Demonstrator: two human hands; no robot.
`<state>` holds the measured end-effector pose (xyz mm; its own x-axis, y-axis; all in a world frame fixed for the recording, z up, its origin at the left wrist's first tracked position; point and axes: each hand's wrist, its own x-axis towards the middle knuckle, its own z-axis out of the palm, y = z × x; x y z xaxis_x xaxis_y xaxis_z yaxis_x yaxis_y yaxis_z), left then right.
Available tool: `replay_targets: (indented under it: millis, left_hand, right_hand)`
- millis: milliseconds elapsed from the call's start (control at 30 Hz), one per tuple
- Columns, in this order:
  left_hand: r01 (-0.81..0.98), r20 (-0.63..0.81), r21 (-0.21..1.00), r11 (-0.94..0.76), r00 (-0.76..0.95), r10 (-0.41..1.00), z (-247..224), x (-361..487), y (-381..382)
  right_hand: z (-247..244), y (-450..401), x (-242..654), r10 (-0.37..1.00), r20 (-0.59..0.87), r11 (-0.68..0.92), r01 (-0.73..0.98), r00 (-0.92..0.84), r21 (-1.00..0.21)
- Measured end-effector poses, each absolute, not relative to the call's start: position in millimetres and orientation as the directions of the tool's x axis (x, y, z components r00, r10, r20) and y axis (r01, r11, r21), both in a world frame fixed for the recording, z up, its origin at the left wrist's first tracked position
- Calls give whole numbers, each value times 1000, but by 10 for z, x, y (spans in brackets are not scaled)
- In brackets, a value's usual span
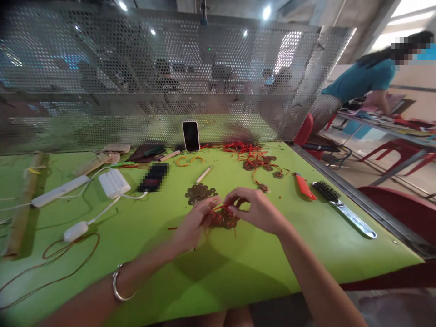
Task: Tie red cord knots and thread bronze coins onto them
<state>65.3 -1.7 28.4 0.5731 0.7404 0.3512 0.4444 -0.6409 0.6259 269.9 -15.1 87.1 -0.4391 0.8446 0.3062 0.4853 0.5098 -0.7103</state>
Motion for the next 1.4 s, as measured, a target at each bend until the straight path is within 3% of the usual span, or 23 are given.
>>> replay_targets:
  millis: [133, 267, 500, 633, 833, 967, 1100, 1200, 1300, 1400]
  left_hand:
    - [574, 290, 470, -671, 618, 731, 266, 625, 19]
    - [690, 124, 312, -653, 652, 748, 305, 472, -44]
    - [787, -12, 239, -569, 588, 809, 375, 102, -186]
    - [777, 28, 157, -609, 613, 790, 372, 40, -208]
    - [675, 221, 252, -694, 658, 720, 407, 260, -226]
    - [610, 245, 318, -725, 686, 685, 365, 426, -216]
    - [574, 248, 281, -769, 731, 636, 247, 557, -211]
    - [545, 216, 208, -813, 785, 581, 117, 614, -186]
    - [537, 180, 140, -832, 812, 555, -9, 634, -154]
    - [547, 162, 100, -831, 816, 556, -77, 633, -145]
  right_hand:
    - [808, -179, 2606, 839, 293, 539, 631, -458, -558]
    - [581, -173, 2391, 812, 197, 557, 627, -549, -544]
    - [449, -155, 2285, 761, 173, 609, 598, -625, -521]
    - [484, -127, 2240, 720, 157, 650, 577, -676, -494]
    - [450, -120, 2267, 711, 167, 670, 585, -684, -456]
    - [346, -239, 2380, 759, 255, 649, 664, -599, -371]
    - [274, -208, 2642, 788, 271, 614, 736, -553, -285]
    - [263, 64, 2998, 877, 286, 462, 844, -387, -274]
    - [204, 443, 3366, 961, 276, 77, 969, -9, -235]
    - [72, 725, 3580, 958, 267, -42, 972, 105, -230]
